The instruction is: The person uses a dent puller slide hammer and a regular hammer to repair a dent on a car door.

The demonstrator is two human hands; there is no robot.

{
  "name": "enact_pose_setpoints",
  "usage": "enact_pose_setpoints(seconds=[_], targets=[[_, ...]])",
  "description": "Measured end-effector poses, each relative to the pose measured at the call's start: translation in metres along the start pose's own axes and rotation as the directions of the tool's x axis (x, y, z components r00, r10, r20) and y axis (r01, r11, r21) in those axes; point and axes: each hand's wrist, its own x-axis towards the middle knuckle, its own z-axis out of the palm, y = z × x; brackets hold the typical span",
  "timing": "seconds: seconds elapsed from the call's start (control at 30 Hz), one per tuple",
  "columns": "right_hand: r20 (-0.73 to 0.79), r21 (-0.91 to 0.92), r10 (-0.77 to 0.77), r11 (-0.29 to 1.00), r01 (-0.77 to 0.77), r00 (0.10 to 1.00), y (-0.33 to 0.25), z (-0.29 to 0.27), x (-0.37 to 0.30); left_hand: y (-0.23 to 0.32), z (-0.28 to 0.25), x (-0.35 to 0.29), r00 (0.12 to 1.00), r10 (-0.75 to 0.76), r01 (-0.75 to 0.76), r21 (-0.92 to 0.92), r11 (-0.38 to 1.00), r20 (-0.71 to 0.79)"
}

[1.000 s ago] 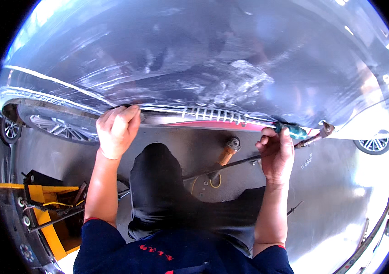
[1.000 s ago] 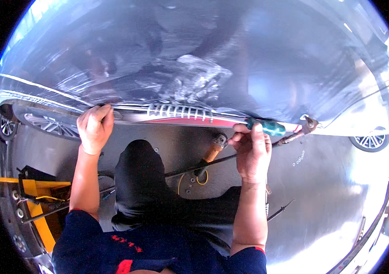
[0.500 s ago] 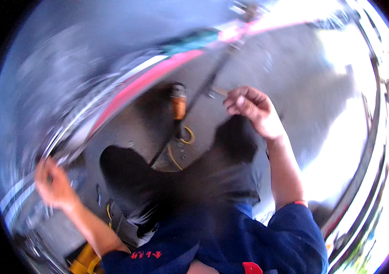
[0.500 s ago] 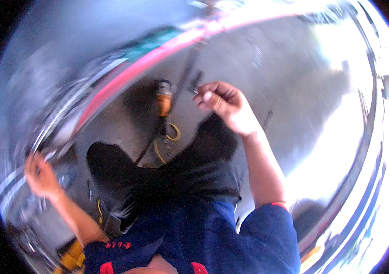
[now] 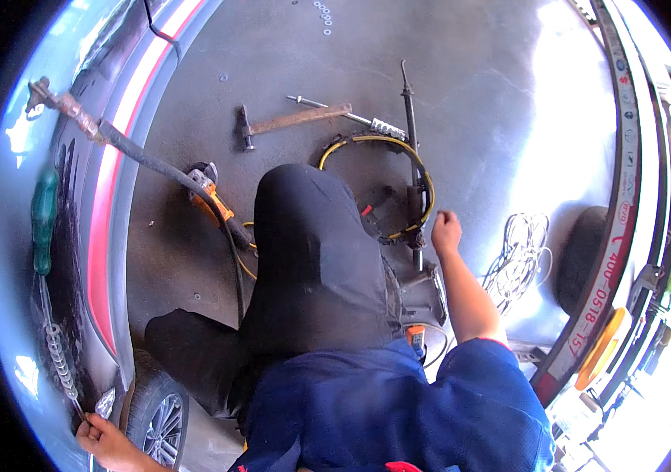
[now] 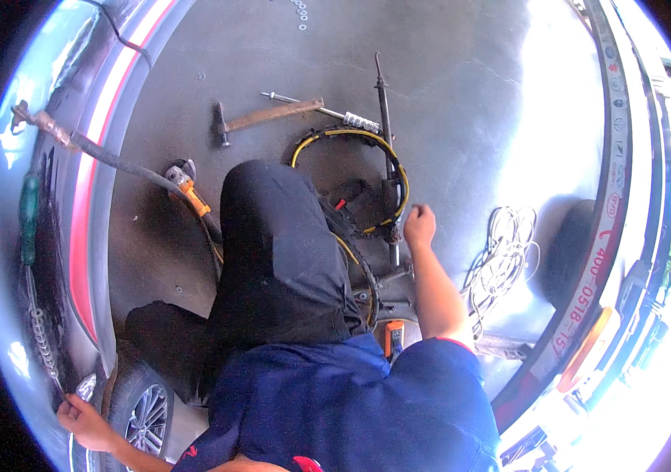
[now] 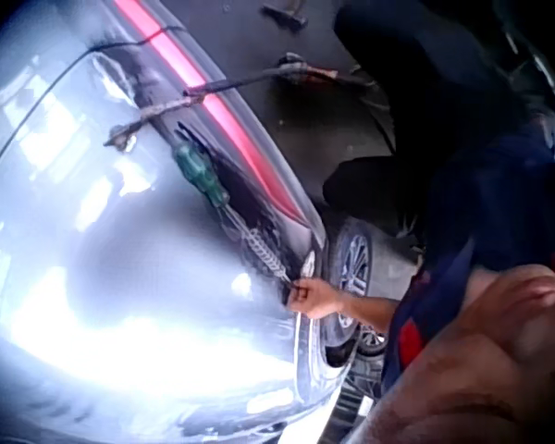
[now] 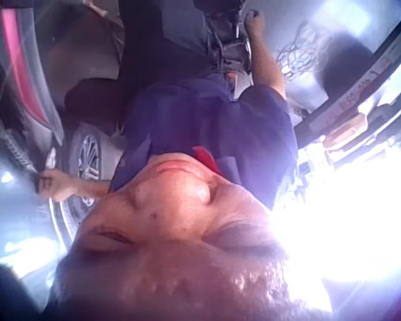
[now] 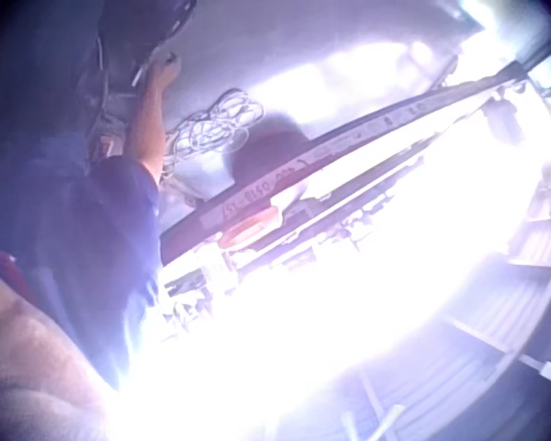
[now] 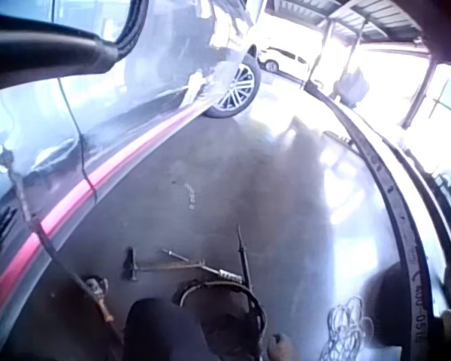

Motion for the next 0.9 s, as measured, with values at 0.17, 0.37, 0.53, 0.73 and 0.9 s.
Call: enact_pose_setpoints(seconds=[0.17, 0.37, 0.53, 0.73, 0.9], targets=[[0.074, 0.155, 0.105, 0.981, -0.115, 0.992, -0.040, 0.026, 0.113, 0.029, -0.004, -0.002, 0.999, 0.033, -0.035, -0.086, 0.996, -0.018], [0.849, 0.024, 0.192, 0.916, -0.400, 0.492, -0.078, 0.038, 0.141, 0.019, -0.010, -0.023, 0.999, -0.050, 0.050, -0.073, 0.996, 0.002], [0.704, 0.371, 0.002, 0.852, -0.369, 0.710, -0.049, 0.069, 0.212, 0.080, -0.013, 0.017, 0.996, -0.014, -0.013, -0.283, 0.959, -0.093], [0.522, 0.459, 0.002, 0.842, -0.283, 0.853, -0.104, 0.087, 0.136, 0.045, -0.034, -0.009, 0.998, 0.038, -0.044, -0.162, 0.986, -0.041], [0.348, 0.508, 0.276, 0.747, -0.428, 0.896, -0.187, -0.056, 0.097, 0.050, -0.035, -0.008, 0.995, 0.083, -0.092, -0.190, 0.977, -0.053]])
